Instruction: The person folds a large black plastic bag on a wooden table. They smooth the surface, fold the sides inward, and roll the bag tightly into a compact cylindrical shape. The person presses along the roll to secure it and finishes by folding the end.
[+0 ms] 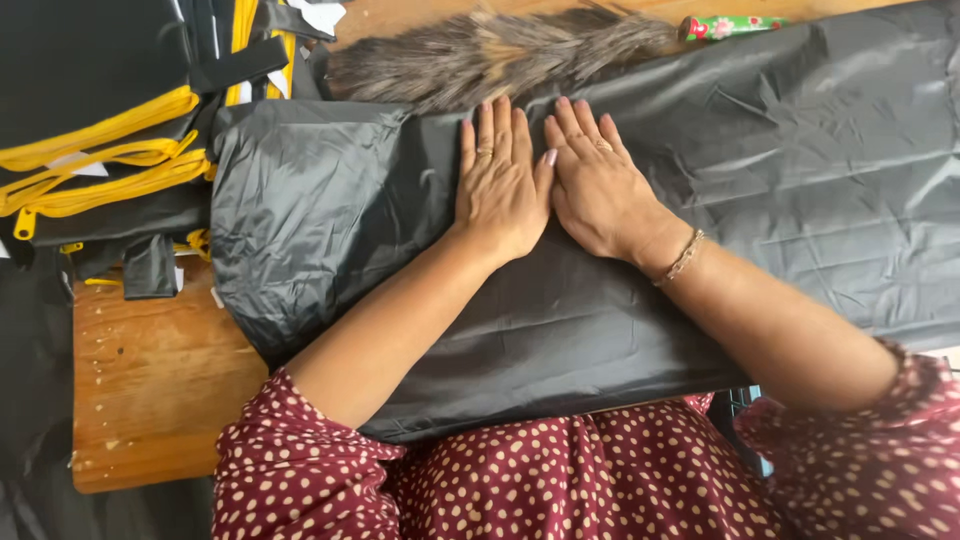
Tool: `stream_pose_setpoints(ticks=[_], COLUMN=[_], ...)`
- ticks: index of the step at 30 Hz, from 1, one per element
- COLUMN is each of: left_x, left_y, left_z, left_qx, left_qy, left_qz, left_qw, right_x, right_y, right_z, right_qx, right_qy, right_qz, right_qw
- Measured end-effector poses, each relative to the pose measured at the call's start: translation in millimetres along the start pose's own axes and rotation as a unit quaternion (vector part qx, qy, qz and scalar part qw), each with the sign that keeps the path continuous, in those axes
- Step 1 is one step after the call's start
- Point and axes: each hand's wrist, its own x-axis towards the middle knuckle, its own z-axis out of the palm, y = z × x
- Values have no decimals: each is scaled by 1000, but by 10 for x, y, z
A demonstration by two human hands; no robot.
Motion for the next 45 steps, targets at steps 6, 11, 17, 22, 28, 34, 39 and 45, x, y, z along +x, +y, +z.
stream_pose_setpoints(ticks=[6, 11, 17, 22, 28, 34, 39, 45], left_x=[-78, -59, -21, -42, -86, -108, -296, -552], left_y=[-75, -86, -100, -188, -193, 176, 242, 102], left_z=[-12, 24, 107, 80, -87, -346, -1, -193], left_qx=[43, 72, 73, 35, 56, 103, 7, 26], left_qy=[14, -2, 30, -29, -35, -122, -27, -8], left_qz=[-30, -32, -15, -12, -19, -124, 9, 37], left_qw=[999, 997, 997, 999, 998, 979, 1000, 999], right_x=[-121, -567, -445, -297, -475, -596, -519, -738], right_y=[173, 928, 221, -237, 444, 290, -236, -55], right_z=[-97, -225, -189, -24, -157, -276, -45, -231], right_qx=[-33, -86, -42, 20, -43, -41, -59, -55], right_qy=[-18, 46, 90, 16, 33, 57, 60, 40], right_qz=[76, 106, 54, -65, 34, 127, -6, 9], right_qw=[996, 990, 994, 998, 998, 989, 996, 998])
